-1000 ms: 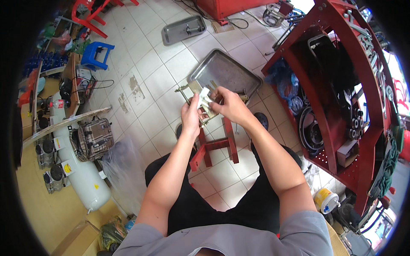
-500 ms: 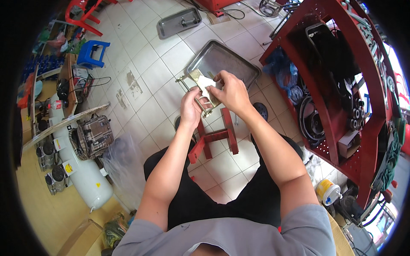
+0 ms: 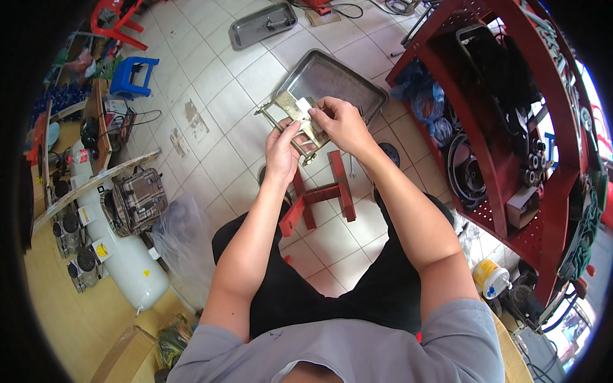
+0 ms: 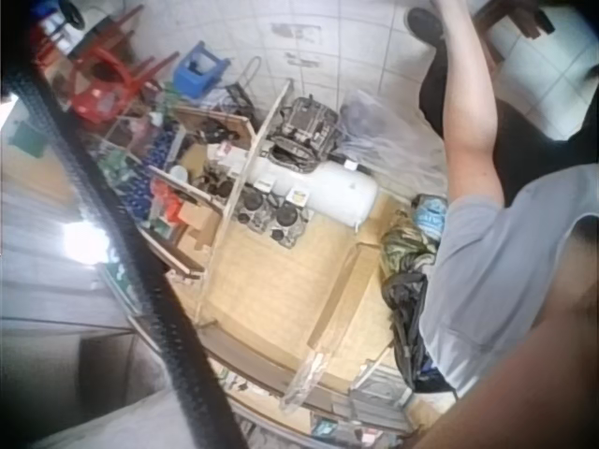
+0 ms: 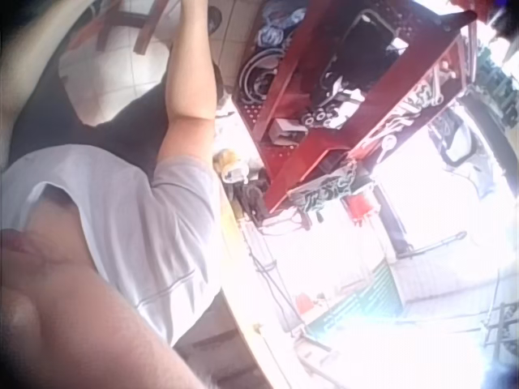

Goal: The person sits on a low stool and assembles a metal mechanism using a screw, a nut, and a flat metal plate. They insert the screw through the plate, tighten the nut by hand, and then attach a white plastic component to the assembly.

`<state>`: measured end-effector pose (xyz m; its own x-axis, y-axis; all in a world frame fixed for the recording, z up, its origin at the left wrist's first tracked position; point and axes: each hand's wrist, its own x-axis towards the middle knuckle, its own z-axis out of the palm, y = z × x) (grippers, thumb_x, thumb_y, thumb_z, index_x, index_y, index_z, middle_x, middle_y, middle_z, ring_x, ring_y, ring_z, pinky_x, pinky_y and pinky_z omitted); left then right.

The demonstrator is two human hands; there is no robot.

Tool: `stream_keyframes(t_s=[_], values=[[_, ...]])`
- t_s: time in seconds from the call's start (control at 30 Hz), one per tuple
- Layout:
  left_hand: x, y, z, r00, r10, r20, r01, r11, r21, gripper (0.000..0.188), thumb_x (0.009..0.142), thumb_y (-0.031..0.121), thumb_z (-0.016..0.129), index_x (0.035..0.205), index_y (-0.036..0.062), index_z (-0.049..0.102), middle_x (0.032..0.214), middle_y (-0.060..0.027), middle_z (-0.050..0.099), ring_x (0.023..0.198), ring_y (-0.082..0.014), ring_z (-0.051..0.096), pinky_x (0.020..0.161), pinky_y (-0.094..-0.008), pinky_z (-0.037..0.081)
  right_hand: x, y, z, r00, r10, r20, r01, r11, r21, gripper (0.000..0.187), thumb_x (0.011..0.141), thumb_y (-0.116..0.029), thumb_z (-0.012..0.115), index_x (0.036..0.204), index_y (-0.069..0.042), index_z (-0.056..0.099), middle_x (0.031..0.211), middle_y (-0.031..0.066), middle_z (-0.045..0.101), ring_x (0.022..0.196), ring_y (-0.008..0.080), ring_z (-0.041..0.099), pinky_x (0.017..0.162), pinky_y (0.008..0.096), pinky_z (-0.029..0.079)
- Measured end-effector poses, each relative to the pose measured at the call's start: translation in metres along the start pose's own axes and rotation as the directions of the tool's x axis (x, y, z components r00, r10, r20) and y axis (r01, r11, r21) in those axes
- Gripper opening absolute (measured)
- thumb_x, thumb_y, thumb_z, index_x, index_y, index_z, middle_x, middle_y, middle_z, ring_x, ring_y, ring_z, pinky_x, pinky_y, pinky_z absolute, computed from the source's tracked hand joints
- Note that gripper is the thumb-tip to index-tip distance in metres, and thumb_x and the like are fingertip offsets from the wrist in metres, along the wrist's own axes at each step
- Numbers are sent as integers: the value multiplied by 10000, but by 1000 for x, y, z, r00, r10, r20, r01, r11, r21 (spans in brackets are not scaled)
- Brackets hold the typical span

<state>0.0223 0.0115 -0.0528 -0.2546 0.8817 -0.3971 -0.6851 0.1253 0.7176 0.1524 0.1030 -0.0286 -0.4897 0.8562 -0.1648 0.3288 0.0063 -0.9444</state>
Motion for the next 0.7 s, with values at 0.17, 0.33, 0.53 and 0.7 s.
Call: stream_keyframes(t_s=[0.17, 0.33, 0.53, 0.7], values=[[-1, 2, -1, 1000, -14, -2, 14, 1000, -8, 218, 932, 194, 513, 1074, 30, 539, 1004, -101, 624, 827, -188, 647, 608, -315, 558, -1, -7, -3, 996, 67, 60, -67, 998, -8, 250, 876, -233, 618, 856, 16, 628, 632, 71, 572, 605, 100, 510, 573, 294, 437], [0, 3, 0, 999, -32, -3, 31, 991, -128, 205, 919, 206, 522, 1038, 42, 551, 960, -109, 629, 747, -190, 657, 545, -314, 572, -2, -10, -3, 995, 79, 65, -80, 997, 6, 254, 879, -236, 616, 850, 16, 628, 622, 63, 556, 587, 97, 483, 556, 296, 425], [1, 2, 1, 1000, -18, -25, 15, 995, -97, 209, 917, 206, 527, 1037, 36, 549, 963, -108, 631, 763, -195, 664, 531, -310, 572, 0, -5, -4, 994, 69, 80, -68, 998, -16, 263, 882, -243, 613, 838, 16, 628, 612, 69, 552, 581, 100, 488, 549, 300, 422], [0, 1, -1, 1000, -24, -2, 24, 1000, -20, 263, 934, 239, 490, 1088, 31, 536, 1008, -106, 628, 845, -213, 660, 584, -312, 560, -1, -7, -4, 998, 47, 49, -47, 999, 2, 271, 884, -250, 605, 830, 14, 626, 600, 73, 541, 573, 103, 488, 543, 304, 420]])
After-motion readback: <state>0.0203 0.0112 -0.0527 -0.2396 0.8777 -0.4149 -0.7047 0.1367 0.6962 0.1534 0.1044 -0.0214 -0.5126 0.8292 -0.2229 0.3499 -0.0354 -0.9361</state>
